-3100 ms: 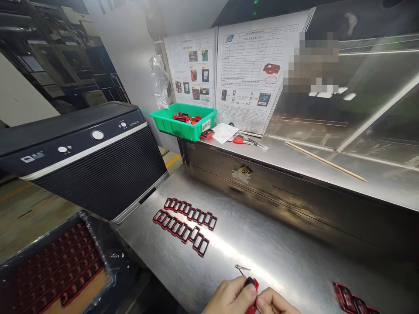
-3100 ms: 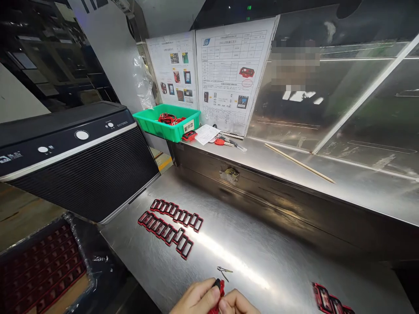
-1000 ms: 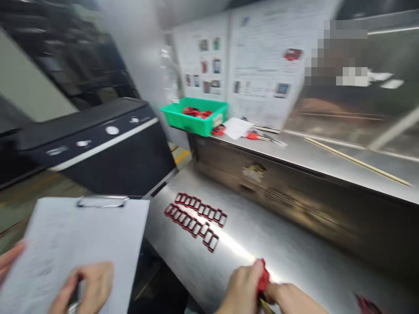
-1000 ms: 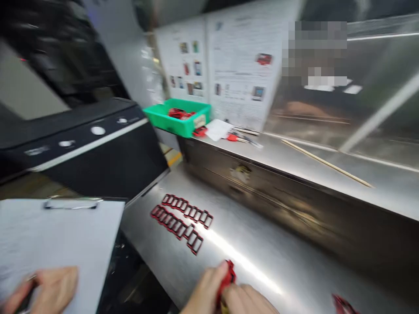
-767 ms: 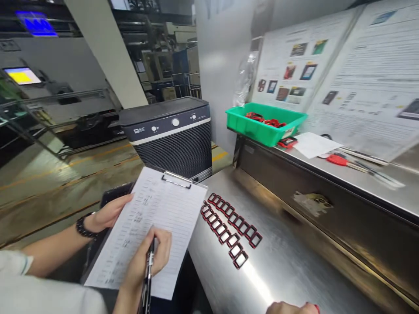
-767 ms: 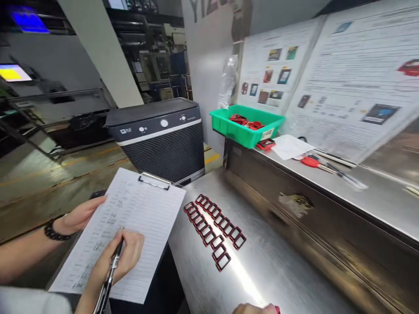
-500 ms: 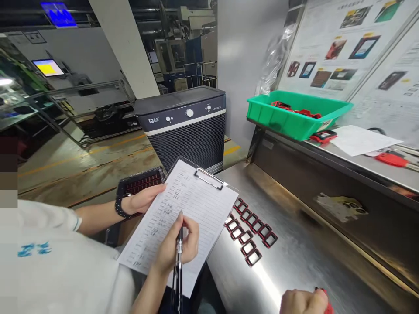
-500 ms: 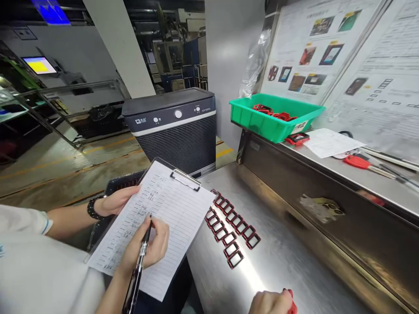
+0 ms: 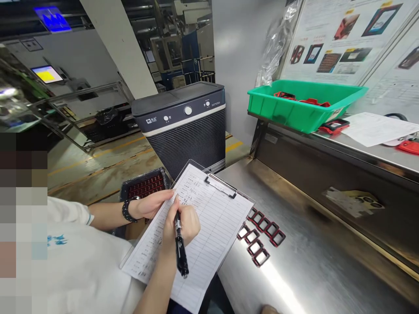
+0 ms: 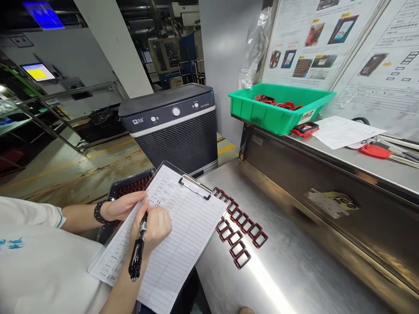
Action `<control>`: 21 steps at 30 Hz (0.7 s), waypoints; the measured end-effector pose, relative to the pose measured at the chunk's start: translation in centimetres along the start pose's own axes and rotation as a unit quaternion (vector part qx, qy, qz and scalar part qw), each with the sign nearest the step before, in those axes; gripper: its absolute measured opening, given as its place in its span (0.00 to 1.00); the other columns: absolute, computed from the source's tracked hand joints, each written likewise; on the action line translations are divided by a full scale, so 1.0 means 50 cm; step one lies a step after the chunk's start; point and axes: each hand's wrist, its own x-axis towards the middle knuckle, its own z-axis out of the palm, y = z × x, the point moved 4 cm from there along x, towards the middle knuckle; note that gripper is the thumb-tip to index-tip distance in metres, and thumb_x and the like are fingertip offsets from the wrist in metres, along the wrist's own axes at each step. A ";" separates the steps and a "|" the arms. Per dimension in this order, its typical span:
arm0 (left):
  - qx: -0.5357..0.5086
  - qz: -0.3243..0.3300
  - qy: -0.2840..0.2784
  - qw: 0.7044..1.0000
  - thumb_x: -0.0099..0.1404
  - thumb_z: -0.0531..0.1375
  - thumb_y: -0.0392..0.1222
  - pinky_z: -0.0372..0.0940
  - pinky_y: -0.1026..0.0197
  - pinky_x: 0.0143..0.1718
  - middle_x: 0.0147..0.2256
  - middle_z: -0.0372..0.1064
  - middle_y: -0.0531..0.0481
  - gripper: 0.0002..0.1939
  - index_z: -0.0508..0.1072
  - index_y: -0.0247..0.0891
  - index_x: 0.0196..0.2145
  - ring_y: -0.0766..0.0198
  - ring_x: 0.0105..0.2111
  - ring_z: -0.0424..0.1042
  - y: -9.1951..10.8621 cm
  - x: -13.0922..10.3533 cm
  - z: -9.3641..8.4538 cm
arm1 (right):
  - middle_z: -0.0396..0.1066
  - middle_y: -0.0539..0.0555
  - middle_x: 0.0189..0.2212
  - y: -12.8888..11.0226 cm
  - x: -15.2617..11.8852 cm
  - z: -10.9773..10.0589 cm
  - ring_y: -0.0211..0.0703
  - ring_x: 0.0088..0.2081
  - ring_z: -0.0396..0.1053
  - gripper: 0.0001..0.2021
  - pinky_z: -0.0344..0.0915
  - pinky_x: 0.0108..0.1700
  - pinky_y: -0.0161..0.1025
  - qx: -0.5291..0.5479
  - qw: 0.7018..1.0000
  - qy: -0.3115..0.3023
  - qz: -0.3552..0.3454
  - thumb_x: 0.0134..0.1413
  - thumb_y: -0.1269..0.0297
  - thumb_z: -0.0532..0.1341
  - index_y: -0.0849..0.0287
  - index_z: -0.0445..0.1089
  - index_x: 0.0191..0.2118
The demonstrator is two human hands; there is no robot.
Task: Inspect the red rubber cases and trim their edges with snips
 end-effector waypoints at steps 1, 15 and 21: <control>0.005 0.005 -0.001 1.000 0.66 0.55 0.46 0.68 0.57 0.25 0.18 0.70 0.57 0.15 0.71 0.44 0.22 0.59 0.24 0.76 -0.002 0.001 0.001 | 0.76 0.54 0.30 -0.002 0.020 0.023 0.46 0.31 0.77 0.14 0.76 0.32 0.36 0.009 1.000 0.009 0.007 0.66 0.61 0.53 0.56 0.75 0.39; 0.101 0.083 0.123 0.984 0.53 0.65 0.60 0.65 0.60 0.23 0.17 0.60 0.53 0.19 0.63 0.52 0.18 0.58 0.23 0.66 -0.076 -0.052 0.044 | 0.78 0.54 0.34 0.030 -0.037 0.110 0.53 0.37 0.78 0.14 0.78 0.34 0.37 0.101 0.995 -0.015 -0.002 0.61 0.71 0.55 0.58 0.74 0.47; 0.119 0.106 0.175 0.972 0.55 0.58 0.68 0.69 0.51 0.27 0.23 0.68 0.44 0.21 0.70 0.49 0.30 0.45 0.33 0.73 -0.101 -0.062 0.071 | 0.78 0.55 0.37 -0.001 -0.033 0.125 0.56 0.33 0.79 0.19 0.78 0.33 0.46 0.147 0.987 0.021 0.054 0.63 0.70 0.50 0.54 0.67 0.57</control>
